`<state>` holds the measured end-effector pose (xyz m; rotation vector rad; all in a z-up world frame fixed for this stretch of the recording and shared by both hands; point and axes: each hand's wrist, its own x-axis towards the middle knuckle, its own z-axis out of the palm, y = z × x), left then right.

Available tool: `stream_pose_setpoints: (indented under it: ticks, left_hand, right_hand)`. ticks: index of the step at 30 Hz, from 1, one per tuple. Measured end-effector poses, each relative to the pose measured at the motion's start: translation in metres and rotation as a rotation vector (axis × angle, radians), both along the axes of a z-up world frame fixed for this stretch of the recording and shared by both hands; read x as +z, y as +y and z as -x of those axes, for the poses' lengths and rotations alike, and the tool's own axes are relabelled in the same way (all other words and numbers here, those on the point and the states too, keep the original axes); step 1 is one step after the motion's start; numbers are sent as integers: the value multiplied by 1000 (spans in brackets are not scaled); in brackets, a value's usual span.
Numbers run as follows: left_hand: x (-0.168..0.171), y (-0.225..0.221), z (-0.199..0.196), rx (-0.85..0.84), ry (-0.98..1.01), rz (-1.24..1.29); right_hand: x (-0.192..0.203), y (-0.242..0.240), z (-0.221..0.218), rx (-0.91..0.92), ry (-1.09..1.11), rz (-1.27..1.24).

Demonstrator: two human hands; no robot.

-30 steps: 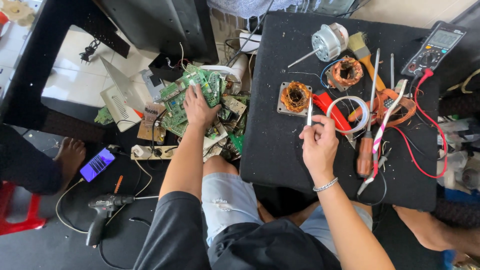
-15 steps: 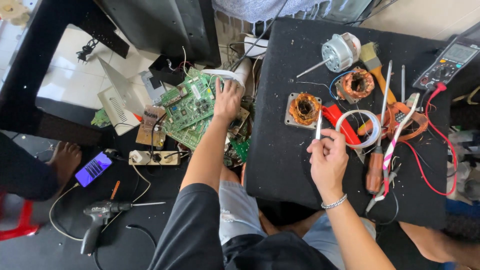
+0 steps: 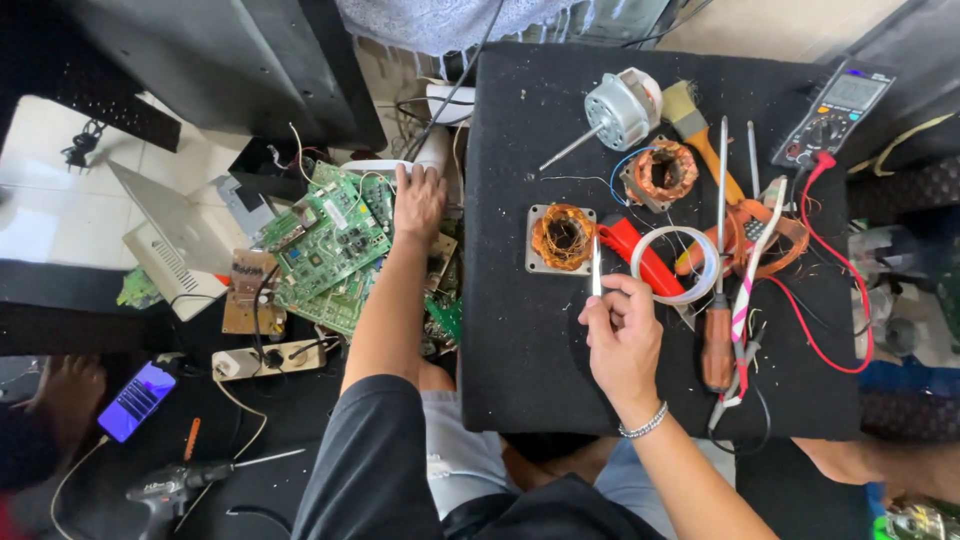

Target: Repairing copper coils and electrical components using tape and tools.

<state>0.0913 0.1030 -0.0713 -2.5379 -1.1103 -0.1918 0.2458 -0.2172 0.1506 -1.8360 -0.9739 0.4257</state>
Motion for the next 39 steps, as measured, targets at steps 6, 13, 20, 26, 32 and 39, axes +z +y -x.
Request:
stream_pose_setpoints:
  ticks: [6,13,20,26,32,39]
  left_hand:
    - [-19,21,14,-88,-209,-138]
    - [46,26,44,-129,-297,-134]
    - [173,-3,40,188,-844,172]
    - [241,2,42,292,-1543,242]
    - [230,12,-19,216,-2375,662]
    - [153,7,-127,374,-2617,735]
  right_hand:
    - [-1,-2,-1,13,-8,-20]
    - [8,-5,0,15,-11,-36]
    - [5,-7,-3,6,-84,-100]
    - [7,-7,0,-24,-133,-127]
    - [3,-9,-4,-31,-126,-115]
    - [-2,-7,-6,-29,-110,-57]
